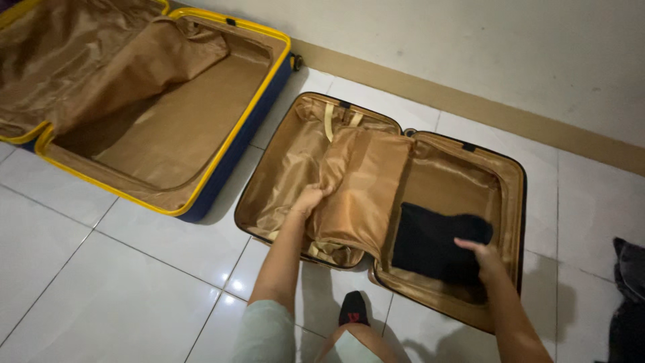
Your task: The person places toiletries and a small pouch into the mesh pocket of an open suitcase, then folds a black garment on the floor and places it into the main compartment. The person remains seated on the floor during the task.
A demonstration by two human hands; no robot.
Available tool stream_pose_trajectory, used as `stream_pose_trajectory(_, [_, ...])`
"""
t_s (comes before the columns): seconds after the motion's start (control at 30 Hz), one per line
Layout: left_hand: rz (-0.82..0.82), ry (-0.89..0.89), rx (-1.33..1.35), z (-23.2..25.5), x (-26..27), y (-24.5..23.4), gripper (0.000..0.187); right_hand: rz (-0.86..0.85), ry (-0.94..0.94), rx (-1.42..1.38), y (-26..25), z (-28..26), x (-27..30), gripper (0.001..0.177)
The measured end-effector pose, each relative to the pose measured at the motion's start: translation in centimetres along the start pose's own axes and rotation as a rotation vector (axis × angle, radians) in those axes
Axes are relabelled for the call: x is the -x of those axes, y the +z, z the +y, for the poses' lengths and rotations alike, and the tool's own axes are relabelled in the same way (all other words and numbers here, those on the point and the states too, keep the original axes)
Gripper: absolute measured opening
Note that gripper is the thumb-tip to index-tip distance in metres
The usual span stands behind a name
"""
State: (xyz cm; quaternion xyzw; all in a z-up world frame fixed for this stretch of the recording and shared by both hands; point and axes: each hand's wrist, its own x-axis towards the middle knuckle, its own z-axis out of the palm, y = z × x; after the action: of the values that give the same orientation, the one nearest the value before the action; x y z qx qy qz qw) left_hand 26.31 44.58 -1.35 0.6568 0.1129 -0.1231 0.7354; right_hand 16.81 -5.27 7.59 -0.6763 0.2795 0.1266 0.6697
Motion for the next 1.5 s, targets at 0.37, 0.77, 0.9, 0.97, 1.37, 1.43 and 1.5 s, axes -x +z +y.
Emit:
stream_pose_trajectory(0.37, [-0.149, 0.106, 0.126, 16.8, 9.8, 10.7, 0.045, 0.124, -0.479, -0.411, -3.5, -9.5, 8.1, 0.056])
stream_pose_trajectory(0.77, [-0.040, 0.155, -0.905, -1.4, 5.4, 37.8, 0.031, 0.270, -0.970, -0.454, -9.3, -11.0, 7.3, 0.079])
stream_pose_trajectory(0.9, [-0.142, -0.012, -1.186, -4.1, 5.5, 40.6, 0.043, 0.074, -0.987, -0.528, -7.6, -12.5, 9.7, 0.071])
stream_pose_trajectory(0.97, [-0.101, -0.022, -1.262, -5.3, 5.7, 40.7, 0.047, -0.064, -0.926, -0.579, -5.9, -13.8, 11.6, 0.065])
stream_pose_trajectory(1.37, [-0.148, 0.392, -0.920, 6.2, 8.2, 3.8, 0.036, -0.290, -0.551, -0.545, 10.5, -15.3, 9.1, 0.057])
stream_pose_trajectory(1.43, [-0.119, 0.025, -1.308, 7.4, 11.4, -1.9, 0.037, -0.221, -0.467, -0.554, 15.2, -14.1, 6.8, 0.057])
stream_pose_trajectory(1.5, [-0.119, -0.031, -1.336, 7.7, 13.6, -4.8, 0.037, -0.284, -0.358, -0.555, 20.2, -12.4, 5.0, 0.054])
